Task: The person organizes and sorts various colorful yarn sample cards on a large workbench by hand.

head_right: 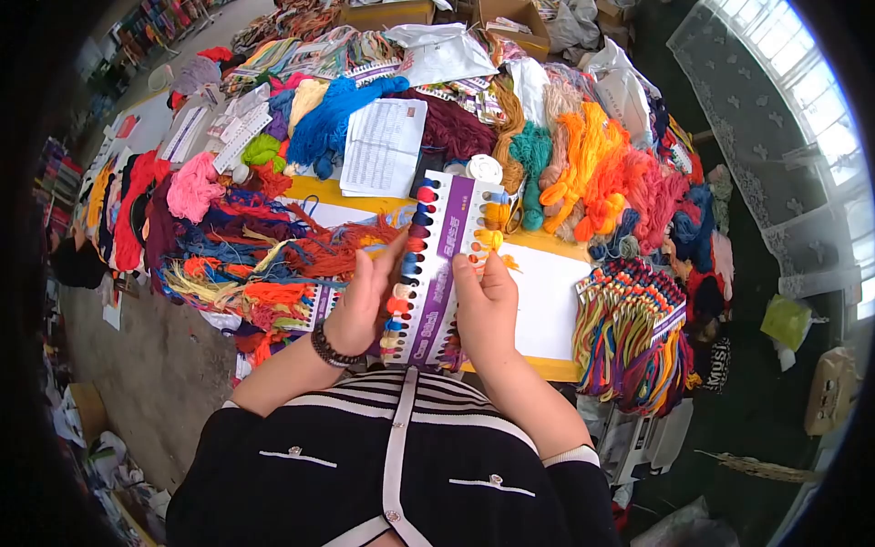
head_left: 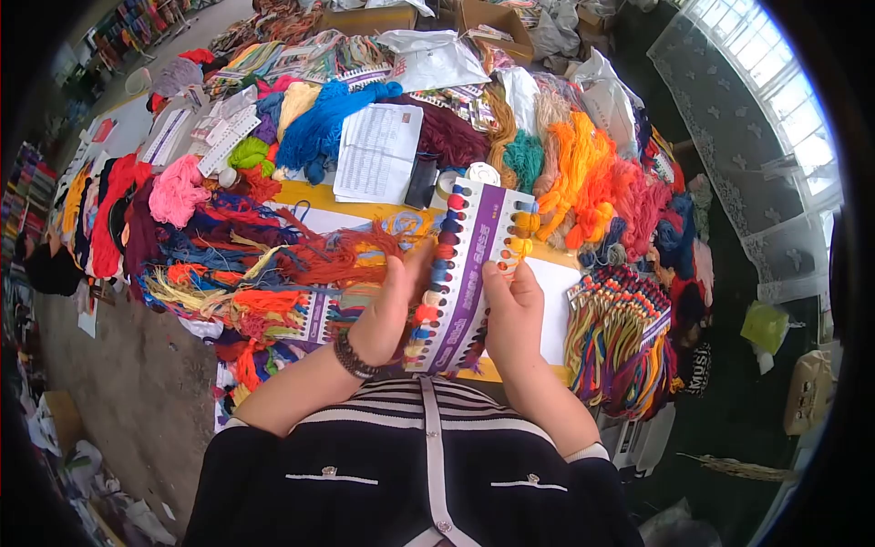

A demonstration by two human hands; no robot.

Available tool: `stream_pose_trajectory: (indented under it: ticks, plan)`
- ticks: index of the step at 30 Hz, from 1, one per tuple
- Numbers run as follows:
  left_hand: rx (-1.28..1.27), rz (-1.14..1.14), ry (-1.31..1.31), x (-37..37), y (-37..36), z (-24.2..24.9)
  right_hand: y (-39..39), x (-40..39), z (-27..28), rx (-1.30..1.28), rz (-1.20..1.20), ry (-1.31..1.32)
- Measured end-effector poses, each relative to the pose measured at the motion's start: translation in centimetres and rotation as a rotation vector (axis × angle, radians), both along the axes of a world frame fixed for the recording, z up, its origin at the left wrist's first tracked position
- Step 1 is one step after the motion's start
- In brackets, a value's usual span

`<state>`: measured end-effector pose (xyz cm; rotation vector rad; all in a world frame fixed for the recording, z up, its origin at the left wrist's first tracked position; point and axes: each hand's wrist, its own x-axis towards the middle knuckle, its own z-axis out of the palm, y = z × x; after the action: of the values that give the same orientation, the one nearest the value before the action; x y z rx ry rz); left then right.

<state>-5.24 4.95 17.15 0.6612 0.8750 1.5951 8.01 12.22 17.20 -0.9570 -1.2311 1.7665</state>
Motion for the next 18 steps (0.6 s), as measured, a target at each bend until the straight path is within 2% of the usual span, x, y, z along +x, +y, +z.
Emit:
stream_pose_trajectory:
  ticks: [2,3,5,6,8,9,10,12,13,15,16,17,18]
  plan:
    - [-0.106,-0.226,-0.149,0.2,-1.0,0.5,-0.5,-0.8,-0.1,-0.063,-0.031,0.081]
    - [-0.180,-0.257,-0.289,0.2,-1.0,0.3,-0.7,-1.4,0.0,-0.119,-0.062,0.166]
    - [-0.392,-0.201,-0.238,0.4,-1.2,-1.2,-0.8,-1.7,0.1,-0.175,-0.059,0.175]
    - [-0.366,-0.137,-0.047,0.9,-1.6,-1.4,-0.6,-1.5,-0.4,-0.169,-0.052,0.167]
    - [-0.308,-0.299,0.210,-0.5,-1.8,-2.0,-0.4,-1.0,-0.7,-0.140,-0.063,0.142]
    - [-0.165,-0.118,0.080,0.0,-1.5,-2.1,-0.2,-0.9,-0.7,-0.117,-0.079,0.129]
    - [-0.137,-0.090,-0.037,0.1,-1.7,-1.9,0.1,-0.9,-0.7,-0.100,-0.092,0.130]
    - [-0.231,-0.301,0.033,-0.3,-3.3,-0.1,0.3,-1.0,-1.3,-0.112,-0.106,0.121]
    - [-0.331,-0.399,-0.031,-0.1,-3.5,-2.1,0.3,-1.1,-1.6,-0.125,-0.117,0.114]
    - [-0.299,-0.428,-0.365,0.2,-3.4,-3.8,0.1,-1.5,-1.9,-0.180,-0.130,0.152]
    - [-0.311,-0.427,-0.137,-0.2,-3.6,-4.4,0.1,-1.3,-2.1,-0.183,-0.140,0.117]
    - [-0.311,-0.382,-0.176,-0.5,-3.3,-6.1,0.6,-0.6,-3.6,-0.159,-0.180,0.093]
    - [-0.397,-0.322,-0.067,-0.7,-3.6,-19.9,0.7,-0.3,-3.4,-0.148,-0.207,0.078]
